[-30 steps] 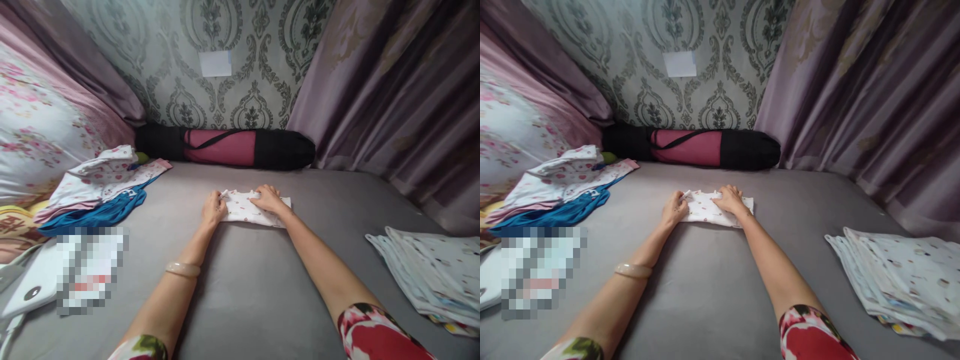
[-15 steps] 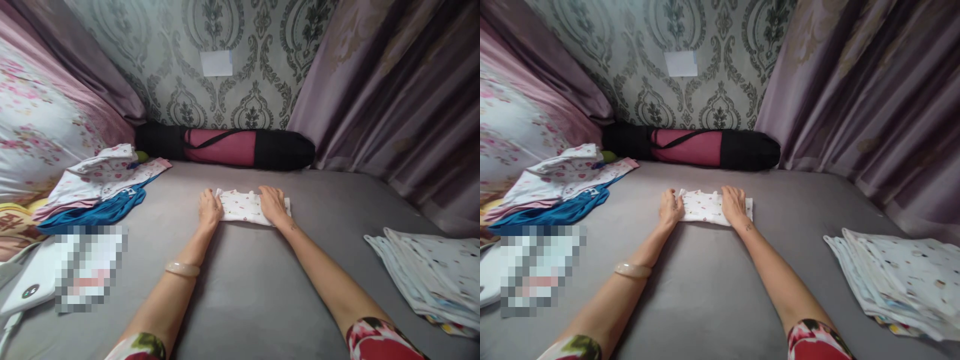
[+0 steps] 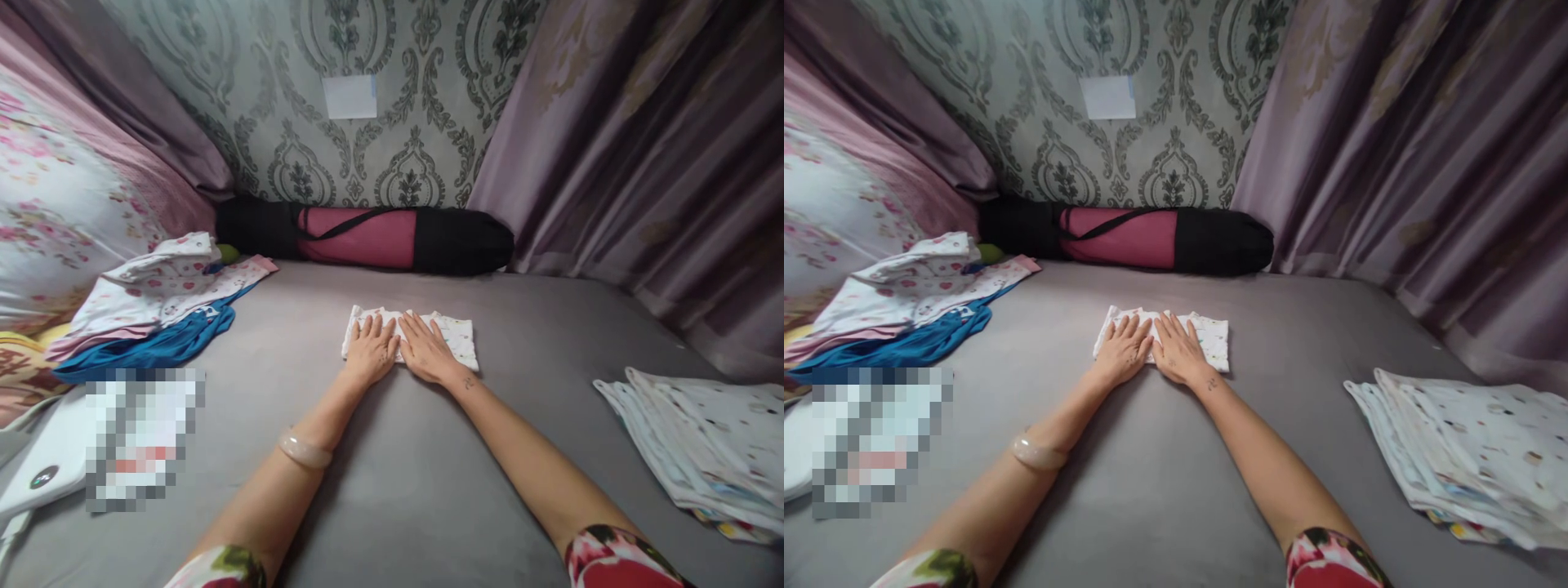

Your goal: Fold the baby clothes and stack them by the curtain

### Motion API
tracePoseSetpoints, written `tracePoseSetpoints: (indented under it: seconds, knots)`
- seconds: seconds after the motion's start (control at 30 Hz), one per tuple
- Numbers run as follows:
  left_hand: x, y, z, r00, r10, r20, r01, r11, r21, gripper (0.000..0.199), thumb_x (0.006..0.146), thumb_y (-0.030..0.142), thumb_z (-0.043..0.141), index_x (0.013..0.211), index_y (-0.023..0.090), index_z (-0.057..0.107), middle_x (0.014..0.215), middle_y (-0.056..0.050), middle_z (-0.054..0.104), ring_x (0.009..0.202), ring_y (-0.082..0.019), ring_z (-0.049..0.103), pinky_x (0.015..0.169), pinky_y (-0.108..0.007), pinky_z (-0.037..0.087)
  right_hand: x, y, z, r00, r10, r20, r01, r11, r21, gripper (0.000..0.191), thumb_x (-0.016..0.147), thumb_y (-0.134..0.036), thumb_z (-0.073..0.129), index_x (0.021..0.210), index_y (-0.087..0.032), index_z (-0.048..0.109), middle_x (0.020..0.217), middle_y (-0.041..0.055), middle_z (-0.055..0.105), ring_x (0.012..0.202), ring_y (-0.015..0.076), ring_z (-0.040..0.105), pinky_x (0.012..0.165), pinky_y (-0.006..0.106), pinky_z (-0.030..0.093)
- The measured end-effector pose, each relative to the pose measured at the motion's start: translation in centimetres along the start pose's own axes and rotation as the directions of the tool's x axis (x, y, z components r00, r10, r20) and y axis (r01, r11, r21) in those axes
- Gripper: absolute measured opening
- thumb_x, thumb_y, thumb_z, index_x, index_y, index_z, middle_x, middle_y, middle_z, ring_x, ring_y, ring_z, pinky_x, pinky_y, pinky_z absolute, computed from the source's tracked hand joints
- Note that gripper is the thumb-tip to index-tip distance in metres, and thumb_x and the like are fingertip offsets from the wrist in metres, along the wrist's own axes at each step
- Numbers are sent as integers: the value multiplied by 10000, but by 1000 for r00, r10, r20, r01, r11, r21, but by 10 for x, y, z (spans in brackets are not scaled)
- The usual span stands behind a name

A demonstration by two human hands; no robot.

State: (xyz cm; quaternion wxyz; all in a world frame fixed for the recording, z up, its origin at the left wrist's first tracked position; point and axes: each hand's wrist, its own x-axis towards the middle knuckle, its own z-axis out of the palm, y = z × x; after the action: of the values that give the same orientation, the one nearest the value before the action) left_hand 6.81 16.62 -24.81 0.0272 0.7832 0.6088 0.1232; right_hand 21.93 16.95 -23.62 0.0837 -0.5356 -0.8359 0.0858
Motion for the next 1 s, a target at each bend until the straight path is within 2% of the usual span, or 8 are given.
tracePoseSetpoints:
  seconds: [0.23, 0.37, 0.47, 0.57, 0.67, 0.77, 0.87, 1.0]
  knots:
    - [2, -3, -7, 996, -64, 55, 66, 997, -36, 554, 950, 462, 369, 1460, 248, 404, 1554, -105, 333, 1422, -371, 280, 1142, -540, 188, 2, 1, -2, 1000, 17, 26, -17, 1000, 15, 583, 979, -360, 243, 1524, -157, 271, 1594, 72, 230, 1473, 223, 154, 1183, 473, 79]
    - [0, -3, -12, 998, 6, -63, -7, 1000, -7, 505, 962, 434, 349, 1386, 204, 498, 1488, -133, 432, 1376, -333, 363, 1136, -504, 225, -1, 5, -11, 997, 20, 68, -25, 997, 76, 592, 986, -381, 235, 1530, -148, 249, 1602, 89, 193, 1478, 211, 133, 1186, 458, 73]
    - [-1, -2, -12, 986, 85, -141, -83, 996, 19, 510, 986, 427, 289, 1391, 191, 492, 1480, -132, 443, 1406, -298, 324, 1170, -505, 137, -8, 8, -15, 997, 80, -1, -80, 996, 49, 591, 989, -363, 226, 1528, -122, 247, 1602, 103, 190, 1480, 221, 122, 1187, 464, 42]
    - [0, -1, -9, 989, 127, -74, -126, 992, 28, 525, 981, 476, 307, 1421, 232, 458, 1517, -108, 397, 1440, -309, 258, 1165, -538, 114, -15, 10, -11, 994, 109, -13, -109, 994, 13, 584, 990, -381, 238, 1518, -136, 287, 1591, 99, 233, 1473, 242, 149, 1185, 473, 61]
    - [2, 0, -5, 996, 89, 32, -89, 996, 9, 547, 970, 513, 325, 1441, 257, 430, 1538, -114, 359, 1432, -347, 266, 1136, -575, 162, -17, 10, -6, 993, 114, -14, -114, 994, -3, 565, 989, -374, 244, 1512, -173, 312, 1585, 70, 258, 1469, 243, 165, 1182, 474, 88]
    - [3, 0, -5, 995, 73, 62, -73, 997, 3, 550, 967, 523, 325, 1447, 270, 419, 1546, -110, 345, 1431, -351, 267, 1133, -576, 168, -16, 10, -3, 993, 117, -33, -117, 993, -7, 560, 987, -372, 246, 1507, -179, 323, 1583, 58, 265, 1469, 243, 167, 1182, 479, 91]
    - [2, -1, -6, 995, 94, 29, -94, 996, 9, 549, 966, 515, 327, 1439, 257, 429, 1532, -118, 367, 1419, -344, 294, 1136, -565, 179, -16, 11, -4, 993, 112, -27, -112, 994, 5, 566, 991, -384, 234, 1510, -175, 315, 1583, 60, 264, 1469, 240, 169, 1183, 478, 93]
    - [2, -8, -6, 992, 77, -103, -74, 997, 39, 535, 973, 483, 316, 1416, 217, 454, 1506, -130, 404, 1418, -308, 301, 1167, -525, 141, -18, 17, -8, 989, 140, -55, -140, 990, -1, 582, 999, -384, 199, 1515, -132, 295, 1581, 91, 261, 1472, 225, 161, 1189, 458, 63]
